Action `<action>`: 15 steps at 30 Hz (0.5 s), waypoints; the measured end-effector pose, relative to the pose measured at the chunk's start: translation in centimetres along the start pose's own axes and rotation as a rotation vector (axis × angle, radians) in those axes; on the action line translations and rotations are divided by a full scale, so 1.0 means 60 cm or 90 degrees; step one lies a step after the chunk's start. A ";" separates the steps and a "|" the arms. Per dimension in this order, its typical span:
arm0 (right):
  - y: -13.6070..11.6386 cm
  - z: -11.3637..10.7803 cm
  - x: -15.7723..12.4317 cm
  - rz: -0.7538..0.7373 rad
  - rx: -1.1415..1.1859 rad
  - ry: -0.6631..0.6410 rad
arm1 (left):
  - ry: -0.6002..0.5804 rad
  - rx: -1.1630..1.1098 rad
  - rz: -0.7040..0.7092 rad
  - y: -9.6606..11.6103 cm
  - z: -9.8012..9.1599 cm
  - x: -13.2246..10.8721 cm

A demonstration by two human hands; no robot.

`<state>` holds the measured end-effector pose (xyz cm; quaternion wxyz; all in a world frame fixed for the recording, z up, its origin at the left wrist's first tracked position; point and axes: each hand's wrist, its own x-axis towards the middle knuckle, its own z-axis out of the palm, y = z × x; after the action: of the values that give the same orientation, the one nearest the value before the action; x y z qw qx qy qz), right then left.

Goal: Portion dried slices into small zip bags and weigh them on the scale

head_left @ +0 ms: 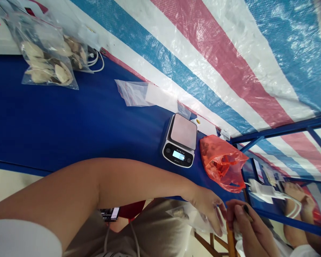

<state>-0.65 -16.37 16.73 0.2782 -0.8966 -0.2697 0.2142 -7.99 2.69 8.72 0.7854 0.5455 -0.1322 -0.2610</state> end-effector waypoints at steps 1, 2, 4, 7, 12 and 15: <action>-0.005 0.003 0.000 -0.009 -0.004 -0.002 | 0.008 0.008 0.008 -0.001 0.000 0.000; -0.010 0.005 0.000 -0.013 -0.008 -0.008 | 0.017 0.014 0.015 -0.002 -0.001 -0.001; -0.017 0.005 -0.001 0.002 -0.015 -0.021 | 0.033 0.023 0.020 -0.002 -0.001 -0.001; -0.016 0.004 -0.005 0.027 -0.008 -0.008 | 0.048 0.031 0.008 -0.003 -0.001 0.003; -0.008 0.011 -0.004 -0.014 -0.013 -0.007 | 0.001 -0.043 0.014 -0.010 -0.003 0.021; -0.012 0.014 -0.006 -0.062 -0.060 0.027 | 0.024 -0.031 0.054 -0.016 -0.008 0.028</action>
<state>-1.61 -15.77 16.61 0.2516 -0.8987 -0.3172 0.1685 -6.62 1.87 7.54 0.8110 0.5252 -0.1341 -0.2203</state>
